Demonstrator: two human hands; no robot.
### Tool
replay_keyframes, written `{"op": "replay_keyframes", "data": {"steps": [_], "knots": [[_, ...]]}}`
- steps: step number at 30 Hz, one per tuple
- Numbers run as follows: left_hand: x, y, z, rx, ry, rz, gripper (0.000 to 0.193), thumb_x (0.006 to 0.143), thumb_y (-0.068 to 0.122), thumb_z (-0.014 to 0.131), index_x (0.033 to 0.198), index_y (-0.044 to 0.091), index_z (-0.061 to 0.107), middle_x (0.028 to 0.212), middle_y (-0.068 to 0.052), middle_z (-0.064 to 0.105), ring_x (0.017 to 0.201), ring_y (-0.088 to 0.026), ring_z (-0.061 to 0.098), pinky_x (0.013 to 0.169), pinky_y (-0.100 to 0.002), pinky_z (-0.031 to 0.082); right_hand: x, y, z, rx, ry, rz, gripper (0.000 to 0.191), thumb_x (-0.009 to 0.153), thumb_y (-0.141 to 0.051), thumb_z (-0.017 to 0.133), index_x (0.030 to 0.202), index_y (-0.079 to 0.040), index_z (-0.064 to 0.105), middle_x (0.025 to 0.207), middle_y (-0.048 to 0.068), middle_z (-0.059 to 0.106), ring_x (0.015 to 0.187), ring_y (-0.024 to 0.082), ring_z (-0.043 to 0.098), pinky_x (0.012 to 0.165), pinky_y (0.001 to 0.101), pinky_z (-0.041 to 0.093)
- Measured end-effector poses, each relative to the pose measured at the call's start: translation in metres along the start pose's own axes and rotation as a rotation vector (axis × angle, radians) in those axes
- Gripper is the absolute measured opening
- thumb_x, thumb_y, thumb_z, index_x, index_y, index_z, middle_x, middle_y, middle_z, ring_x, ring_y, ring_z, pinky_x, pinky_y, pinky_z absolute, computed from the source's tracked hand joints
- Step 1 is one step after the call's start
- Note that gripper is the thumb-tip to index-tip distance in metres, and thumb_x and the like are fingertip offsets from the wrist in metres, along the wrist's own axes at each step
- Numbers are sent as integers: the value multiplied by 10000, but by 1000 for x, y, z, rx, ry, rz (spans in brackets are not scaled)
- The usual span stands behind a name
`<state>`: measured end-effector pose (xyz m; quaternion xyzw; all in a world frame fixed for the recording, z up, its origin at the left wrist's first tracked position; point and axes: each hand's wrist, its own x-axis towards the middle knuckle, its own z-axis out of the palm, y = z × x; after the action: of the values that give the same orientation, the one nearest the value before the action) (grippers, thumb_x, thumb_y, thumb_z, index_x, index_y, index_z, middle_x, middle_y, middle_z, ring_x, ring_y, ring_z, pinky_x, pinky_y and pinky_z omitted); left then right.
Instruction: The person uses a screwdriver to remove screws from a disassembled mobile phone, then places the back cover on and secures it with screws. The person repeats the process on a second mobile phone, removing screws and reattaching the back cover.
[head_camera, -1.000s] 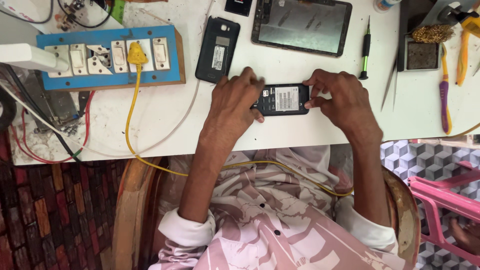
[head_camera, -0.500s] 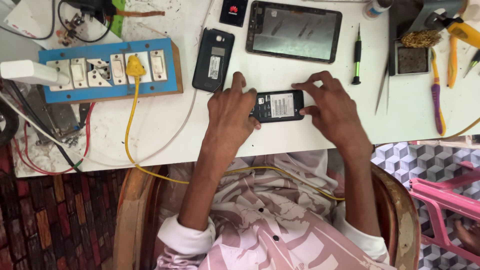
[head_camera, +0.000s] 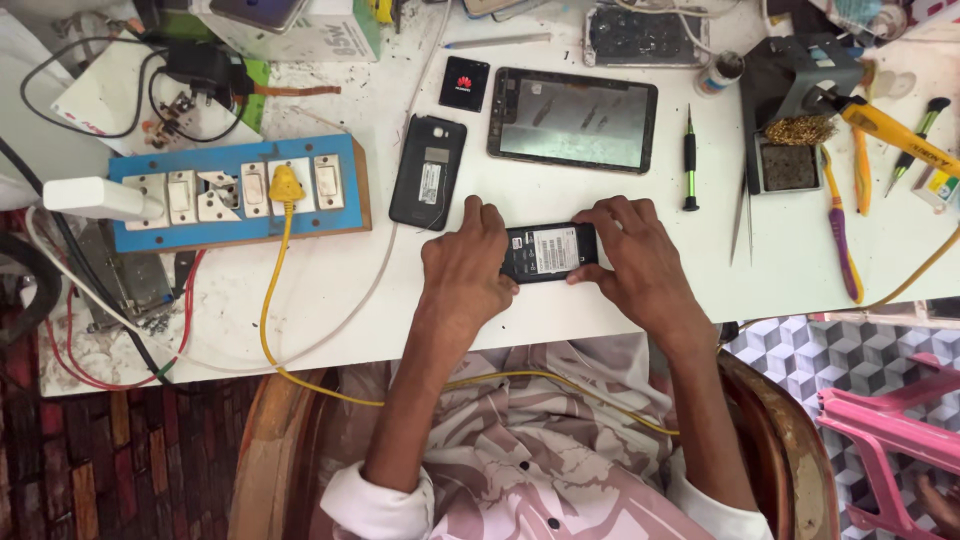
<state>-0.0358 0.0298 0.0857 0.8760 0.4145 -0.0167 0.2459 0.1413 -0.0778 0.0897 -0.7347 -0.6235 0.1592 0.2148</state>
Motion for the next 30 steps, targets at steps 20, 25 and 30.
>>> {"op": "replay_keyframes", "data": {"steps": [20,25,30], "knots": [[-4,-27,32,-982,169,102,371,873,174,796,1151,-39,675,934,-100,556,662,-151,395,600,-316,377,-29,39,62,1002,258,395,149,1050,-189,657,1069,-41,667,843,-13,625,788,83,523,743,253,450],[-4,-15,24,-673,451,357,367,1141,288,481,1239,-15,662,1037,-67,629,826,-137,567,828,-338,429,-30,27,60,1069,411,277,222,1073,-272,640,1006,-65,598,890,-16,651,846,75,566,825,242,479],[-4,0,21,-783,484,362,411,1154,306,425,1218,20,713,965,-73,662,878,-210,571,848,-376,432,-34,15,47,1006,467,243,234,1099,-268,647,1080,-38,609,967,-3,638,911,62,539,831,229,458]]}}
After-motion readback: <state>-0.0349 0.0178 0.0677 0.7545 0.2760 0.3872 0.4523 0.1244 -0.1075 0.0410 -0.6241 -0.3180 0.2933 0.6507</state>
